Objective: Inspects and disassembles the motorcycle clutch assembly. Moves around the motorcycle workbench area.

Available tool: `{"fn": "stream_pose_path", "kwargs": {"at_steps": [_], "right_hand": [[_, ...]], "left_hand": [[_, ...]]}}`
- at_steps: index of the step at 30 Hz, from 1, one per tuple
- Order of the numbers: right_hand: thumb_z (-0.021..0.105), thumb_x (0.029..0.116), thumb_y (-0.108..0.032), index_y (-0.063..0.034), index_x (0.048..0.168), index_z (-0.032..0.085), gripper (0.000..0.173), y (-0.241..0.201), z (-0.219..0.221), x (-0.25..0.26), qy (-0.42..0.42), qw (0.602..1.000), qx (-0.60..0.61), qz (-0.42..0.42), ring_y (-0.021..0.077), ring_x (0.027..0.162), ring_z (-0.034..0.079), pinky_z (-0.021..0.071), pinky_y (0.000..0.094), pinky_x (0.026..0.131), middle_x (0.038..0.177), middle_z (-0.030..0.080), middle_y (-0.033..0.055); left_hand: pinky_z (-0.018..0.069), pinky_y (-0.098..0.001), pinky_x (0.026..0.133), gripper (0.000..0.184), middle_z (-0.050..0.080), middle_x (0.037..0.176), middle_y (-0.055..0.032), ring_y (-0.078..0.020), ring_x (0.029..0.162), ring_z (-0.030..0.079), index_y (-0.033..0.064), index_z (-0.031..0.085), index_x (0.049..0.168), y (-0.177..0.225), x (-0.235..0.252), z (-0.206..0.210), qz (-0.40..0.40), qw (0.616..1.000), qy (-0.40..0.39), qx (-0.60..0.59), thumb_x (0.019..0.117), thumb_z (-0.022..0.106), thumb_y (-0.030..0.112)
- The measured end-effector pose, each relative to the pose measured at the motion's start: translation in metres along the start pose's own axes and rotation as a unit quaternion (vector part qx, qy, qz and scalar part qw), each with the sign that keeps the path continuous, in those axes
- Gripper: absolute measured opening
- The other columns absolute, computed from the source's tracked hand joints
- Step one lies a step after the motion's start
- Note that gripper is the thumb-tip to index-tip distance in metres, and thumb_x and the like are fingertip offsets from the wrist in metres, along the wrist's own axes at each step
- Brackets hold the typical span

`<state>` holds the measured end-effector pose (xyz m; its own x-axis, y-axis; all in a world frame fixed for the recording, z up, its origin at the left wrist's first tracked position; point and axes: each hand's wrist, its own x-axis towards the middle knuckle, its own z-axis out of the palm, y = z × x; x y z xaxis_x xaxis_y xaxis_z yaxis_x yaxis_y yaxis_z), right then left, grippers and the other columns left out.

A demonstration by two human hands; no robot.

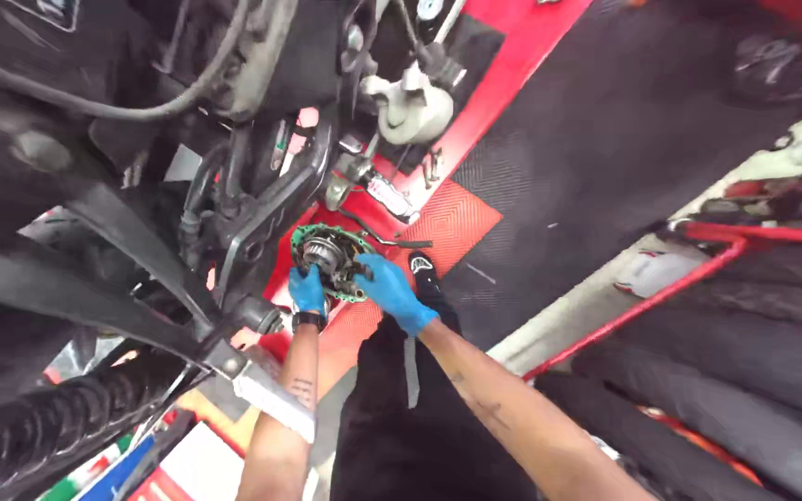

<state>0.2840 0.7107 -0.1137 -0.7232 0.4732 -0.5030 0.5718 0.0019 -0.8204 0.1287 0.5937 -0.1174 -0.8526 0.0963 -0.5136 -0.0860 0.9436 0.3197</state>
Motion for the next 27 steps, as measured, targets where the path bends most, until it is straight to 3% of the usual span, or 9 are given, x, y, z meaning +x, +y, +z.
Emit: {"fn": "stream_pose_path", "kwargs": {"at_steps": [3, 7, 11, 17, 19, 21, 23, 24, 27], "right_hand": [[0.068, 0.0939, -0.026, -0.0056, 0.146, 0.053, 0.058, -0.027, 0.022, 0.048, -0.016, 0.997, -0.068, -0.009, 0.0338, 0.134, 0.054, 0.0445, 0.0509, 0.112, 0.145, 0.056, 0.0173], [0.077, 0.0855, -0.027, -0.0020, 0.148, 0.048, 0.074, -0.043, 0.047, 0.080, -0.047, 0.990, -0.128, 0.028, 0.0432, 0.130, 0.054, 0.0460, 0.0598, 0.105, 0.140, 0.057, 0.0241], [0.078, 0.0826, -0.020, -0.0007, 0.134, 0.059, 0.058, -0.049, 0.056, 0.085, -0.042, 0.986, -0.157, 0.043, 0.0464, 0.126, 0.055, 0.0455, 0.0646, 0.101, 0.132, 0.061, 0.0262], [0.067, 0.0853, -0.004, -0.0015, 0.133, 0.057, 0.049, -0.068, 0.066, 0.082, -0.075, 0.976, -0.201, 0.038, 0.0429, 0.115, 0.063, 0.0515, 0.0588, 0.095, 0.122, 0.065, 0.0244], [0.066, 0.0884, -0.007, -0.0020, 0.134, 0.058, 0.047, -0.075, 0.058, 0.078, -0.080, 0.979, -0.184, 0.029, 0.0415, 0.116, 0.064, 0.0516, 0.0579, 0.096, 0.122, 0.066, 0.0235], [0.070, 0.0879, -0.015, -0.0060, 0.136, 0.060, 0.050, -0.075, 0.046, 0.072, -0.063, 0.988, -0.138, 0.002, 0.0371, 0.120, 0.063, 0.0508, 0.0555, 0.100, 0.126, 0.067, 0.0193], [0.072, 0.0863, -0.018, -0.0051, 0.135, 0.061, 0.051, -0.072, 0.032, 0.060, -0.032, 0.993, -0.104, -0.043, 0.0347, 0.122, 0.063, 0.0493, 0.0520, 0.104, 0.127, 0.067, 0.0179], [0.072, 0.0860, -0.018, -0.0028, 0.135, 0.062, 0.052, -0.070, 0.026, 0.051, -0.012, 0.993, -0.094, -0.074, 0.0350, 0.124, 0.062, 0.0482, 0.0505, 0.106, 0.130, 0.067, 0.0186], [0.074, 0.0834, -0.014, 0.0003, 0.118, 0.069, 0.038, -0.063, 0.018, 0.011, 0.075, 0.976, -0.077, -0.190, 0.0385, 0.116, 0.065, 0.0515, 0.0509, 0.102, 0.120, 0.070, 0.0205]], "left_hand": [[0.0549, -0.0507, 0.090, 0.029, 0.070, 0.106, -0.0201, -0.0304, 0.100, 0.067, -0.0021, 0.068, 0.116, -0.011, 0.001, -0.004, -0.056, 0.995, 0.017, -0.083, 0.0968, 0.066, 0.020], [0.0569, -0.0401, 0.070, 0.013, 0.068, 0.087, -0.0160, -0.0227, 0.077, 0.065, -0.0056, 0.066, 0.100, -0.018, 0.000, -0.012, -0.109, 0.951, 0.030, -0.287, 0.0946, 0.064, 0.005], [0.0565, -0.0362, 0.070, 0.012, 0.066, 0.087, -0.0153, -0.0206, 0.076, 0.064, -0.0073, 0.062, 0.106, -0.018, -0.006, -0.027, -0.109, 0.921, 0.038, -0.372, 0.0981, 0.059, 0.002], [0.0566, -0.0320, 0.076, 0.014, 0.062, 0.090, -0.0107, -0.0167, 0.077, 0.063, -0.0045, 0.056, 0.114, 0.003, -0.031, -0.056, -0.121, 0.902, 0.037, -0.412, 0.1023, 0.052, 0.003], [0.0530, -0.0298, 0.081, 0.028, 0.055, 0.105, -0.0173, -0.0188, 0.084, 0.059, -0.0117, 0.046, 0.129, 0.041, -0.059, -0.072, -0.135, 0.903, 0.036, -0.406, 0.1044, 0.046, 0.000], [0.0531, -0.0264, 0.078, 0.030, 0.054, 0.106, -0.0182, -0.0164, 0.085, 0.058, -0.0135, 0.042, 0.131, 0.040, -0.070, -0.078, -0.099, 0.909, 0.014, -0.405, 0.1044, 0.042, 0.000], [0.0509, -0.0295, 0.078, 0.020, 0.054, 0.099, -0.0116, -0.0164, 0.082, 0.056, -0.0045, 0.048, 0.123, 0.048, -0.066, -0.085, -0.209, 0.899, 0.018, -0.384, 0.1049, 0.042, 0.000], [0.0509, -0.0319, 0.081, 0.018, 0.053, 0.098, -0.0106, -0.0175, 0.084, 0.056, -0.0023, 0.050, 0.122, 0.039, -0.065, -0.085, -0.224, 0.887, 0.019, -0.403, 0.1052, 0.044, 0.000], [0.0570, -0.0339, 0.072, 0.015, 0.061, 0.092, -0.0078, -0.0164, 0.079, 0.061, -0.0002, 0.054, 0.117, -0.022, -0.068, -0.064, -0.111, 0.862, 0.034, -0.494, 0.1038, 0.051, 0.007]]}}
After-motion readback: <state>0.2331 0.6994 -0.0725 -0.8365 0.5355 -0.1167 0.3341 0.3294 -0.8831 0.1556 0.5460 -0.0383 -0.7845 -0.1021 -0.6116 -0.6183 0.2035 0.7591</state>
